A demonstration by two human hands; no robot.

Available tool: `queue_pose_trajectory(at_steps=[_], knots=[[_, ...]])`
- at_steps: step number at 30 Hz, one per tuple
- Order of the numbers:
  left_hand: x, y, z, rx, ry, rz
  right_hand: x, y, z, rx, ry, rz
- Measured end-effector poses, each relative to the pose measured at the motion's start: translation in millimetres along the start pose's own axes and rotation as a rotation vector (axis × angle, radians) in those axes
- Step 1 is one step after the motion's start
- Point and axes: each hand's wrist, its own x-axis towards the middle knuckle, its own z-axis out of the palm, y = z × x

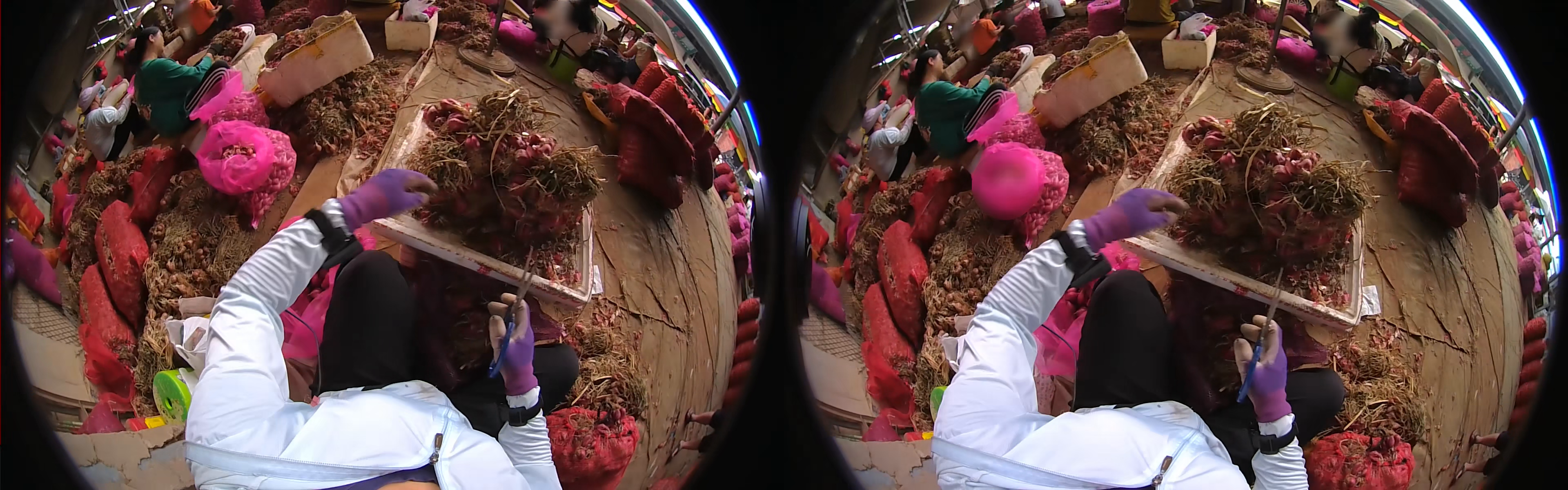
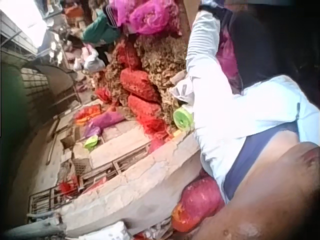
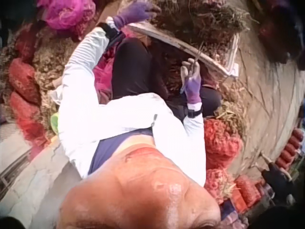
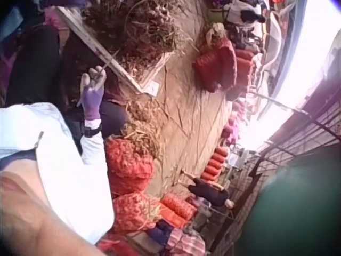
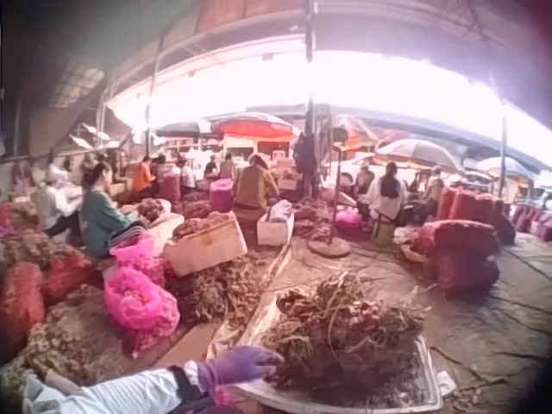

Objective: The person trims shallots by picking them up from a pile, cutting off the roots and stems using shears, and dropping the cleaned shallots into a pink mesh bag.

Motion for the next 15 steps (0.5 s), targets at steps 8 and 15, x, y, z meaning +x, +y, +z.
queue_pose_trajectory(at_steps=[8, 15], knots=[[92, -27, 109, 0.786, -0.323, 0.271, 5, -13, -4, -0.241, -0.084, -0.146], [101, 26, 51, 0.604, -0.118, 0.259, 18, -27, -52, 0.105, -0.123, 0.002]])
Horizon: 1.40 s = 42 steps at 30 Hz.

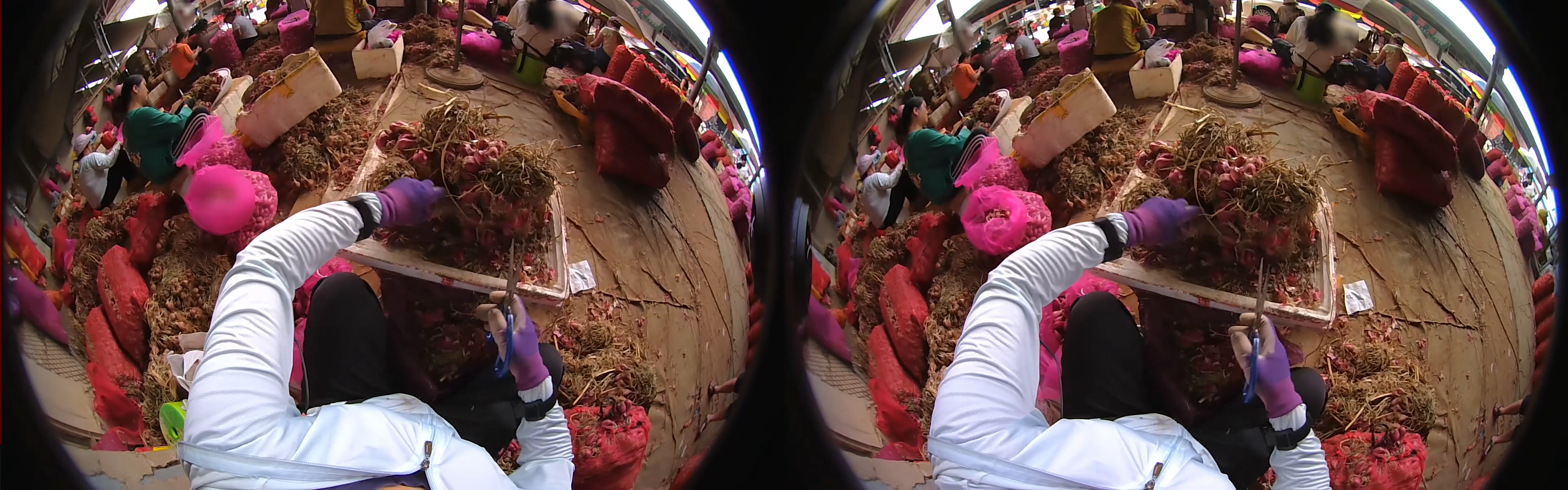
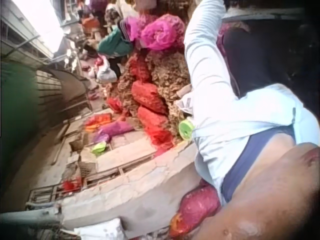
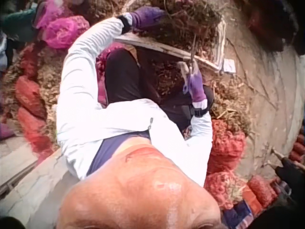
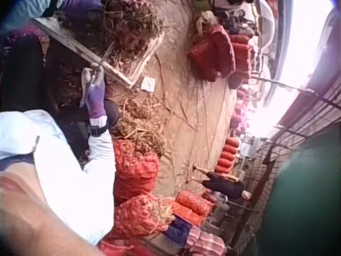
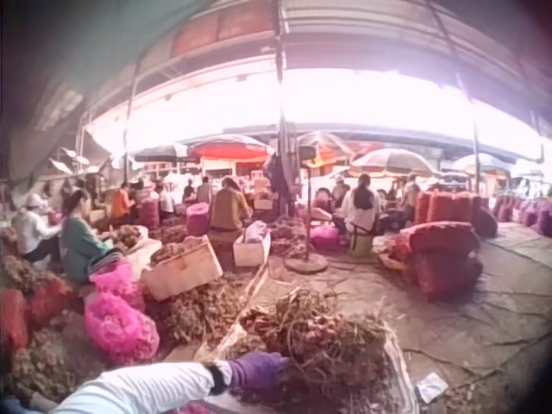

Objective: The person trims shallots by picking them up from a pile, cutting off the roots and stems using shears, and dropping the cleaned shallots into a pink mesh bag.

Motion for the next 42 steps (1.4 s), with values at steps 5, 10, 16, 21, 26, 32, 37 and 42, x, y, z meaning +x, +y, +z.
queue_pose_trajectory(at_steps=[5, 10, 16, 21, 26, 32, 37, 42], knots=[[-20, -36, -23, -0.448, -0.022, 0.011, 17, -12, -11, 0.132, -0.006, 0.022], [-12, -55, -17, -0.392, 0.13, -0.068, 32, -12, 9, 0.189, -0.1, -0.06], [44, -34, -36, 0.284, 0.071, -0.42, 39, -23, 43, 0.181, -0.183, 0.014], [65, -70, 0, 0.093, 0.05, -0.611, 37, -28, 58, 0.065, -0.236, 0.038], [62, -90, -44, -0.387, 0.171, -0.644, 48, -35, 46, 0.134, -0.279, 0.035], [58, -112, -68, -1.151, 0.142, -0.527, 95, -54, 46, 0.358, -0.341, 0.211], [42, -149, -57, -1.044, 0.219, -0.48, 170, -52, 77, 0.437, -0.439, 0.263], [36, -120, -71, -1.158, 0.185, -0.482, 207, -56, 95, 0.476, -0.405, 0.315]])
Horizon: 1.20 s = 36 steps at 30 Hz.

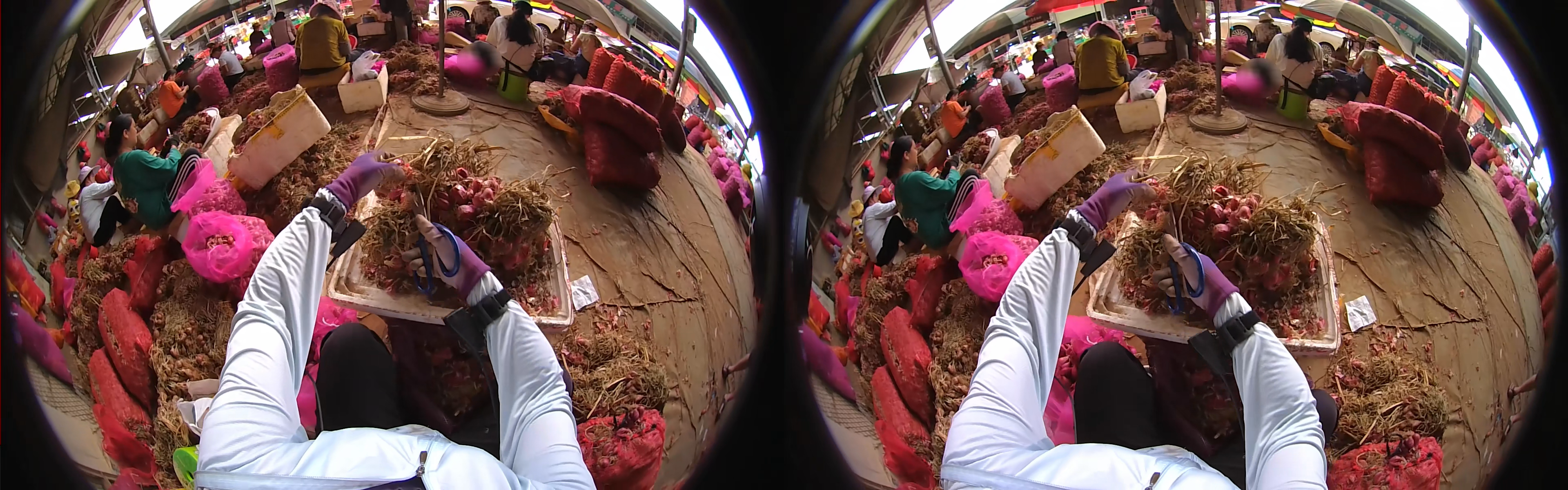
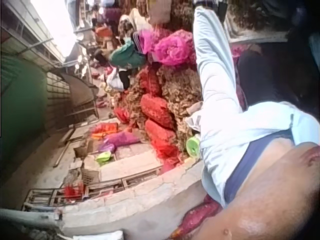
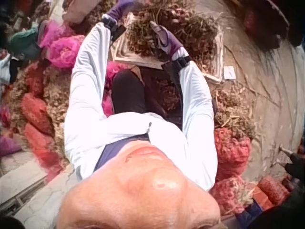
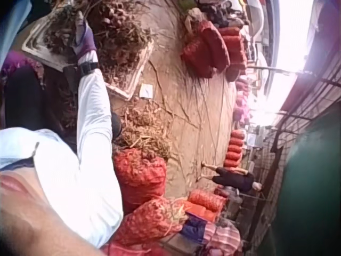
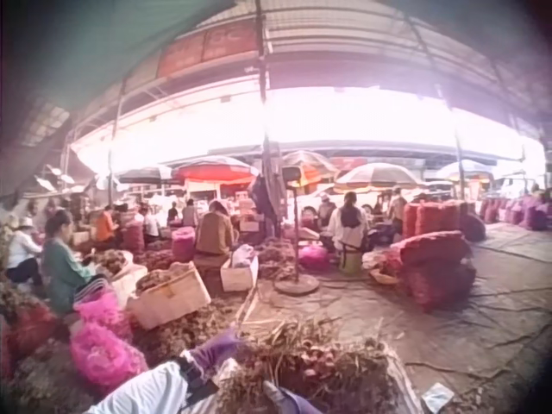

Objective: The person trims shallots by picking them up from a pile, cutting off the roots and stems using shears, and dropping the cleaned shallots into a pink mesh bag.

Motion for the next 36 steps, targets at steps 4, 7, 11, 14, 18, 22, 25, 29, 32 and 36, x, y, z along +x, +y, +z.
queue_pose_trajectory(at_steps=[4, 7, 11, 14, 18, 22, 25, 29, 32, 36], knots=[[-17, 8, 2, -0.14, -0.055, -0.127, 30, -5, -1, 0.063, -0.049, -0.014], [-15, -9, -9, -0.091, -0.05, -0.08, 48, -7, 0, 0.092, -0.11, -0.039], [-33, -10, 0, -0.183, -0.073, -0.115, 50, -2, -4, -0.154, 0.12, -0.092], [-64, -20, -9, -0.494, -0.152, -0.146, 23, 5, -14, -0.297, 0.076, -0.087], [-135, -17, 34, -0.869, -0.306, -0.061, -69, 24, -11, -0.016, -0.003, 0.115], [-176, -3, 117, -0.583, -0.143, -0.037, -121, 53, -17, 0.134, 0.088, -0.124], [-192, -10, 168, -0.183, -0.074, 0.155, -135, 66, -4, -0.178, 0.531, -0.451], [-214, -17, 221, 0.085, -0.09, 0.198, -148, 97, -24, 0.02, 0.639, -0.552], [-225, -32, 240, 0.019, -0.17, 0.085, -167, 118, -38, 0.114, 0.615, -0.608], [-238, -46, 256, -0.513, -0.267, -0.229, -180, 146, -59, 0.075, 0.585, -0.545]])
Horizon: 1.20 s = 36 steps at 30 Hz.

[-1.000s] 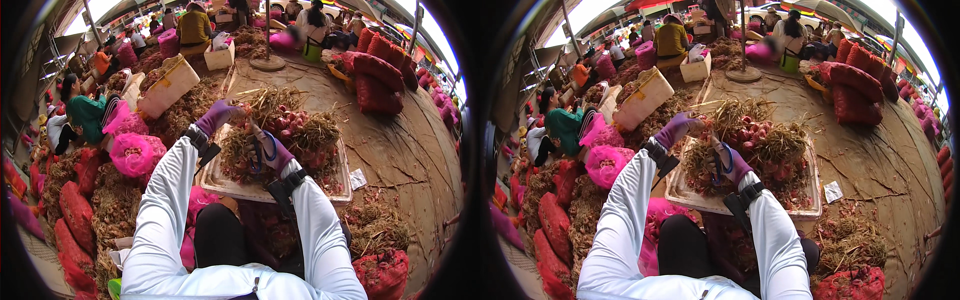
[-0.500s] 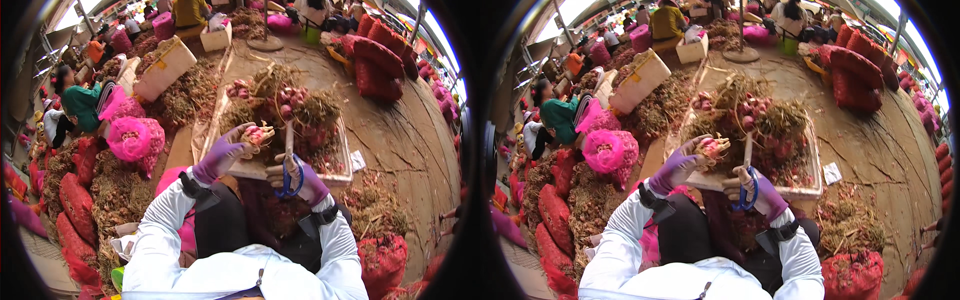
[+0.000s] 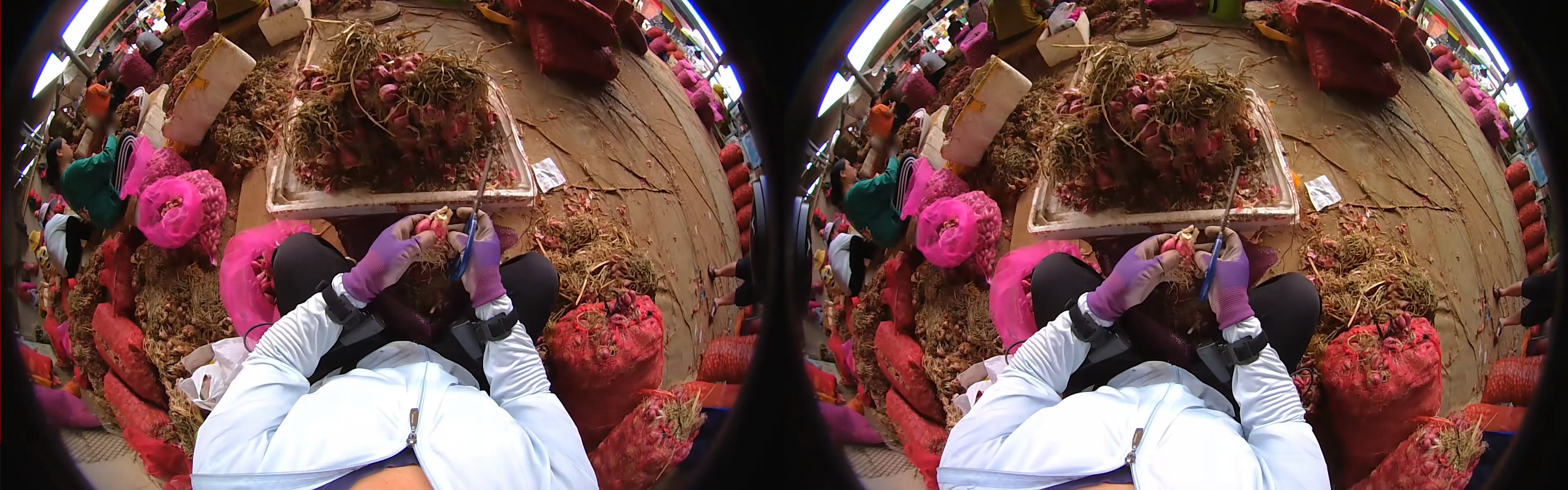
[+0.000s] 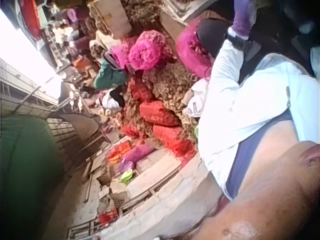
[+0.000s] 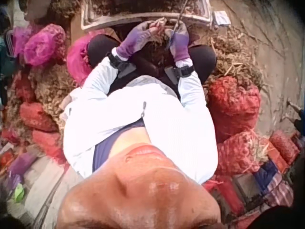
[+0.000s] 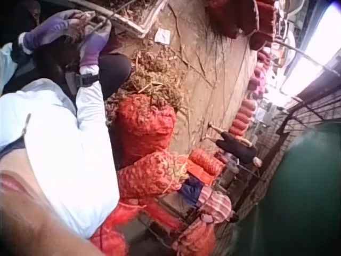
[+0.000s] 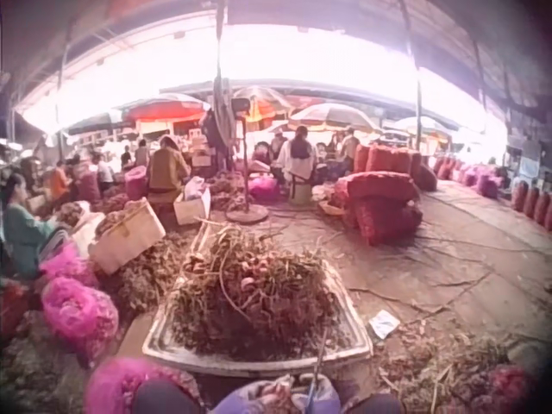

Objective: The person trims shallots by picking them up from a pile, cutting off the roots and stems using shears, and dropping the cleaned shallots into a pink mesh bag.

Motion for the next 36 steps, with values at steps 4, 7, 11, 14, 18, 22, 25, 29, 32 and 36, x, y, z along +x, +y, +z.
queue_pose_trajectory(at_steps=[4, 7, 11, 14, 18, 22, 25, 29, 32, 36], knots=[[-1, -18, -1, 0.127, 0.061, 0.065, -11, 0, 6, -0.167, 0.125, 0.067], [-6, -29, 7, 0.651, 0.186, 0.23, -10, 25, 2, -0.279, 0.144, -0.063], [-6, -30, 5, 0.802, 0.201, 0.378, -13, 30, 0, -0.192, 0.209, -0.021], [-3, -31, -8, 0.608, 0.153, 0.19, -19, 19, -1, -0.071, 0.156, 0.084], [-1, -29, -19, 0.217, 0.026, -0.055, -26, 8, 2, -0.122, 0.104, -0.049], [1, -13, -11, 0.216, -0.065, 0.038, -16, 10, -14, -0.276, -0.116, -0.135], [-3, -9, -12, 0.258, -0.094, -0.072, -17, 5, -16, -0.241, -0.169, -0.056], [-6, 0, -16, 0.238, -0.191, -0.151, -19, 1, -11, -0.27, -0.201, -0.087], [-6, -2, -15, 0.358, -0.188, -0.067, -15, 0, -15, -0.205, -0.18, 0.085], [-8, 4, -3, 0.701, -0.007, 0.058, -15, 9, -20, -0.251, -0.106, 0.049]])
